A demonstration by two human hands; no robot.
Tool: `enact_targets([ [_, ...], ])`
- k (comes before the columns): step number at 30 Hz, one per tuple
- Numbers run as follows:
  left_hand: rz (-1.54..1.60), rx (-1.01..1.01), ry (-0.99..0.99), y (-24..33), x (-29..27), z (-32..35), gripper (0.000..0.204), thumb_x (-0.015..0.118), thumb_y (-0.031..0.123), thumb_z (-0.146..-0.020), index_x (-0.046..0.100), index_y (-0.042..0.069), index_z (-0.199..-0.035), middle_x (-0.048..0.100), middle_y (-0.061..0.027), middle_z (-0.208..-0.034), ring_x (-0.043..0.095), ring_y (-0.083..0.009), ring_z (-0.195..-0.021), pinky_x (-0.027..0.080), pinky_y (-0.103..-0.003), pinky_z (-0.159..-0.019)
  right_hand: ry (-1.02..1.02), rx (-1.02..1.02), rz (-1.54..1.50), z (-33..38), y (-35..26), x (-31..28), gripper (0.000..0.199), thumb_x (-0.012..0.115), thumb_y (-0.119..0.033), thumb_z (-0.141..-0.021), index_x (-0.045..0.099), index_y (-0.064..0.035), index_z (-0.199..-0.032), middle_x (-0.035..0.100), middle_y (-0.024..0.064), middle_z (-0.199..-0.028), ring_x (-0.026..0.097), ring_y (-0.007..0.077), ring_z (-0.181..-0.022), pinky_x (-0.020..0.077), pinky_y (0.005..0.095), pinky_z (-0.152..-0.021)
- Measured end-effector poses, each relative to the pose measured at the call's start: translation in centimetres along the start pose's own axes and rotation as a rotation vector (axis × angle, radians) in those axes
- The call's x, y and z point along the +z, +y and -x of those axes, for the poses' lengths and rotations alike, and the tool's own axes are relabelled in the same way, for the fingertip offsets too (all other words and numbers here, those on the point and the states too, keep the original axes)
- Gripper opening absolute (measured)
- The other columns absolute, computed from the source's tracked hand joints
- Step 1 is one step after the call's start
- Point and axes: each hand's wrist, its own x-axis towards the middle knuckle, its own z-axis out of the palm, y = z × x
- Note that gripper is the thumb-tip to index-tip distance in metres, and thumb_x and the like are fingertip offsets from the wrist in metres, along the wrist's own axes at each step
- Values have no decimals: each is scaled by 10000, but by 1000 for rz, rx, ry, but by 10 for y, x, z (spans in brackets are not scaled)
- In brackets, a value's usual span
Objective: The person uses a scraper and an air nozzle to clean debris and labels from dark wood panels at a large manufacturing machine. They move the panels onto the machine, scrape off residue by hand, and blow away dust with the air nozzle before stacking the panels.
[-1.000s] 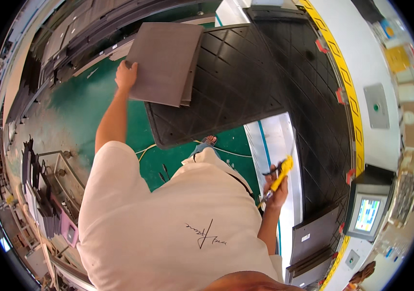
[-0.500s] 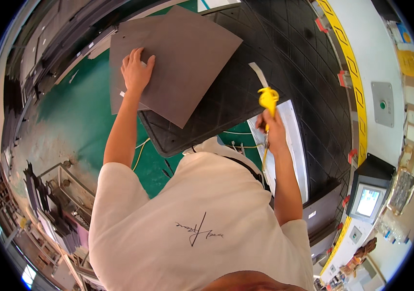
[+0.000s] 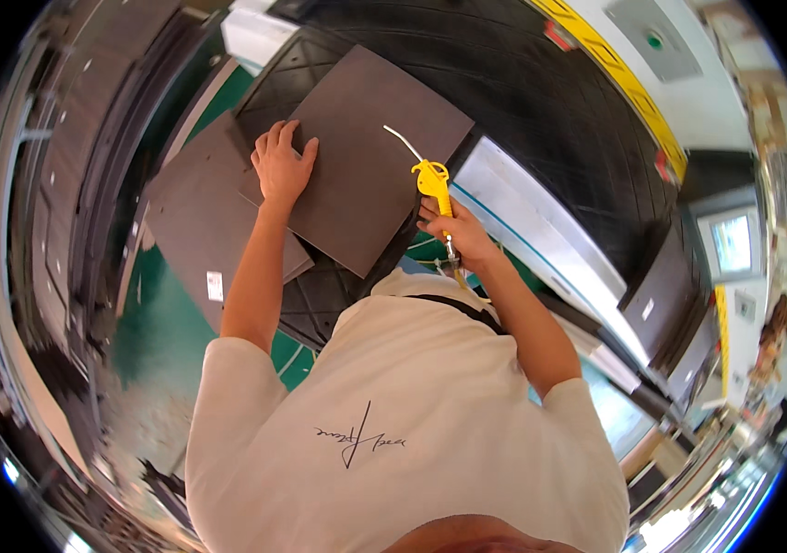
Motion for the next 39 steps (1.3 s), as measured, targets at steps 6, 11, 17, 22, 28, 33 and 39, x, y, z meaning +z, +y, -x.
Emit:
enact_targets([
  [6, 77, 196, -81, 57, 63, -32, 547, 716, 420, -929, 604, 159, -1397, 560, -98, -1479, 472, -353, -1363, 378, -517, -1119, 210, -62, -143, 33, -20, -23, 649, 573, 7, -928, 375, -27, -1545, 528, 150, -1475, 479, 285, -1448, 427, 450, -1200],
  [11, 144, 335, -56, 94, 97, -51, 530, 694, 408, -945, 596, 147, -1397, 547, -109, -1492, 474, -346, -1368, 383, -511, -1118, 195, -122, -236, 67, -41, -55, 490, 574, -180, -1048, 411, -78, -1498, 640, 101, -1219, 637, 242, -1210, 563, 420, -978],
  [17, 178, 409, -76, 126, 114, -57, 496, 675, 378, -956, 606, 127, -1378, 577, -103, -1464, 499, -343, -1352, 387, -503, -1123, 741, -154, 347, 58, -62, -113, 328, 557, -292, -1073, 499, -78, -1316, 604, 40, -932, 620, 139, -794, 492, 272, -606],
  [22, 248, 365, -29, 122, 126, -65, 403, 616, 291, -991, 633, 106, -1349, 618, -97, -1436, 533, -324, -1346, 391, -519, -1123, 673, -198, 584, 29, -80, -113, 377, 616, -293, -1030, 499, -58, -1301, 632, 52, -897, 614, 130, -730, 484, 278, -599],
  [28, 52, 201, 16, 75, 109, -44, 412, 484, 297, -1068, 607, 113, -1415, 550, -95, -1531, 441, -284, -1465, 309, -530, -1199, 47, -93, 731, 31, -102, -65, 378, 627, -268, -1014, 518, -57, -1309, 648, 62, -862, 624, 121, -698, 477, 273, -580],
  [33, -13, 100, 47, 23, 92, -4, 505, 406, 404, -1099, 529, 139, -1511, 453, -94, -1617, 326, -280, -1543, 186, -537, -1263, -75, -70, 903, 29, -99, -25, 410, 616, -238, -1010, 492, -8, -1327, 653, 109, -895, 649, 149, -664, 491, 292, -594],
  [39, -128, 305, -37, 73, 77, 29, 511, 550, 351, -1048, 518, 152, -1517, 401, -132, -1633, 285, -351, -1550, 184, -657, -1220, 117, -239, 1098, 69, -57, -64, 453, 616, -231, -1009, 493, -21, -1391, 662, 125, -914, 650, 236, -772, 534, 368, -754],
])
